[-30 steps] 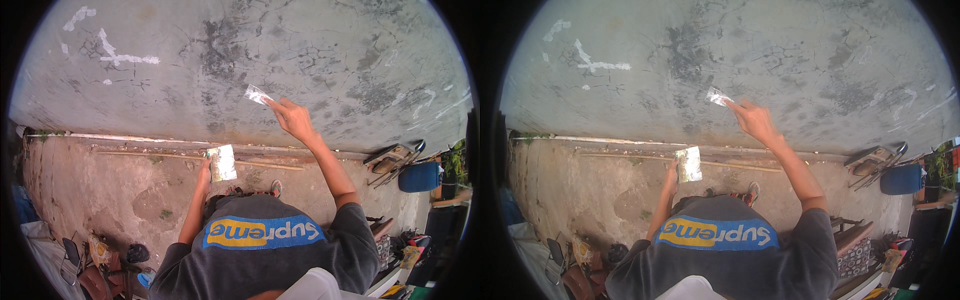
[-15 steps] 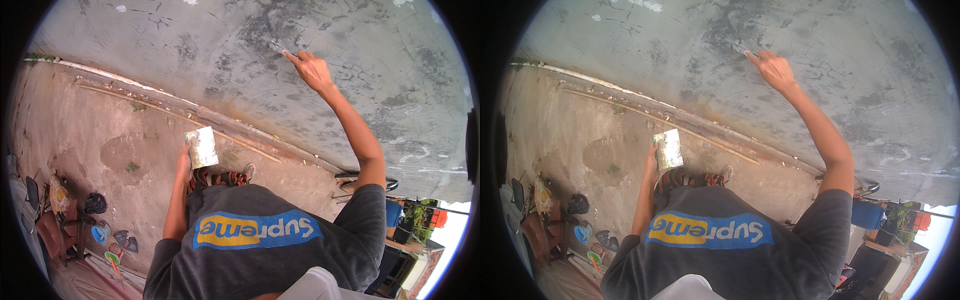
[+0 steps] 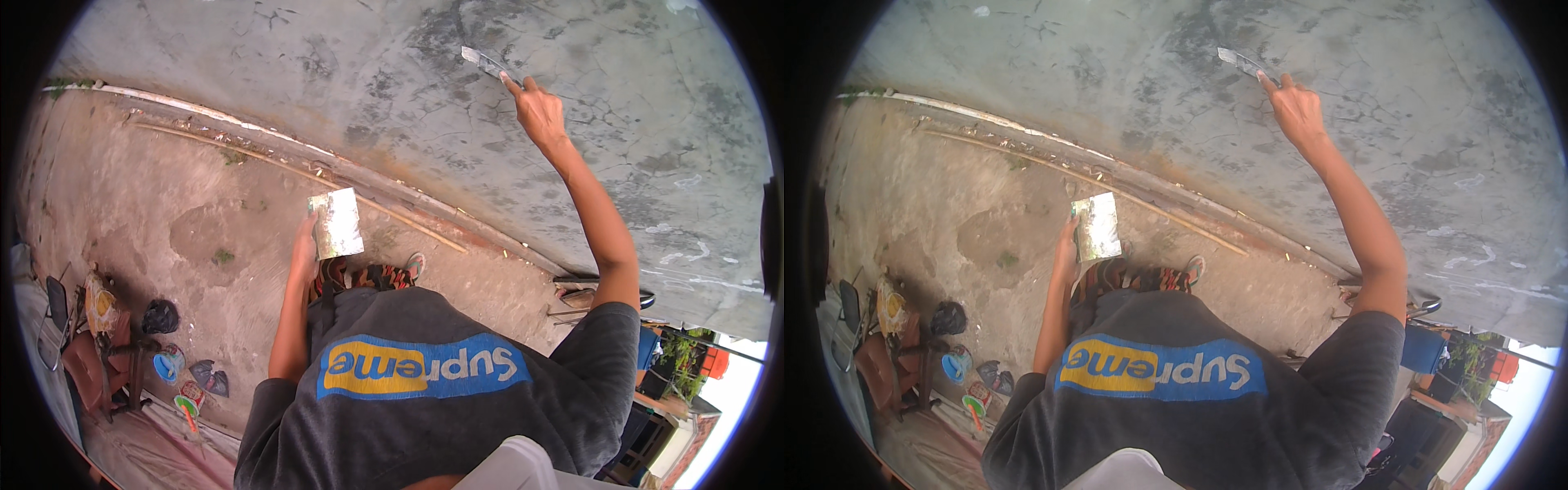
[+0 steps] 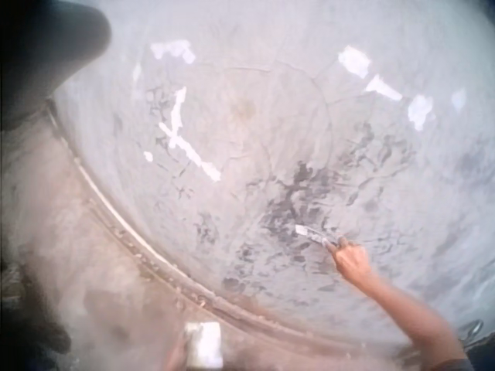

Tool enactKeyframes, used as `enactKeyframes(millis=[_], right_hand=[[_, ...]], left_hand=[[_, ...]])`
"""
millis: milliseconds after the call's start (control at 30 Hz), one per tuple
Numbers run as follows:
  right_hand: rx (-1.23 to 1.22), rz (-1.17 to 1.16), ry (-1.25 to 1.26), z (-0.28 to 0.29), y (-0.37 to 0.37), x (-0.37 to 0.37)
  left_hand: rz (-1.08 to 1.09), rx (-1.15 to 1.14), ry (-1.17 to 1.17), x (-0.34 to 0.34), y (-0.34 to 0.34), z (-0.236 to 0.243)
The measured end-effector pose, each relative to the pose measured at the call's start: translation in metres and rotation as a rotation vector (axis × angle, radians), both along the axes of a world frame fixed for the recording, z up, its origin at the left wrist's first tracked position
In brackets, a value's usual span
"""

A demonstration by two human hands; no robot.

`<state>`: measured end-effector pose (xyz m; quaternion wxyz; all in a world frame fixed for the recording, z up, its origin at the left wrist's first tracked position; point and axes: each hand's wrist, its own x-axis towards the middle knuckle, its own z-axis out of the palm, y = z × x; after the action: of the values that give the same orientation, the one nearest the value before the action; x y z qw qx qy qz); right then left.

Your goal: The person applies white wall compound to a cracked concrete wall using a putty knife and a small container. They repeatedly scoop compound and spread it over cracks and patches across the wall surface.

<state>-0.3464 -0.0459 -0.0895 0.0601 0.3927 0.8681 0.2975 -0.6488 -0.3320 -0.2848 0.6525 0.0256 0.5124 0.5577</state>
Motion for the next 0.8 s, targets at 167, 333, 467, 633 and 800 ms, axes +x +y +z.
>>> enactKeyframes(millis=[167,333,467,633,800], right_hand=[[-0.069,0.023,-0.070,-0.009,-0.036,-0.023],[0.046,0.109,-0.141,-0.014,-0.029,-0.062],[0.074,0.098,-0.164,-0.027,-0.013,-0.061],[0.041,0.008,-0.100,-0.014,-0.013,-0.043],[0.002,-0.015,-0.123,-0.015,-0.028,-0.027]], left_hand=[[0.000,-0.017,0.013,0.000,-0.005,-0.002],[-0.058,-0.009,-0.023,0.000,-0.006,0.006],[-0.086,-0.014,-0.004,0.003,-0.007,0.011],[-0.054,-0.012,0.031,0.003,-0.012,-0.010],[-0.096,-0.041,0.011,0.002,-0.014,0.008]])
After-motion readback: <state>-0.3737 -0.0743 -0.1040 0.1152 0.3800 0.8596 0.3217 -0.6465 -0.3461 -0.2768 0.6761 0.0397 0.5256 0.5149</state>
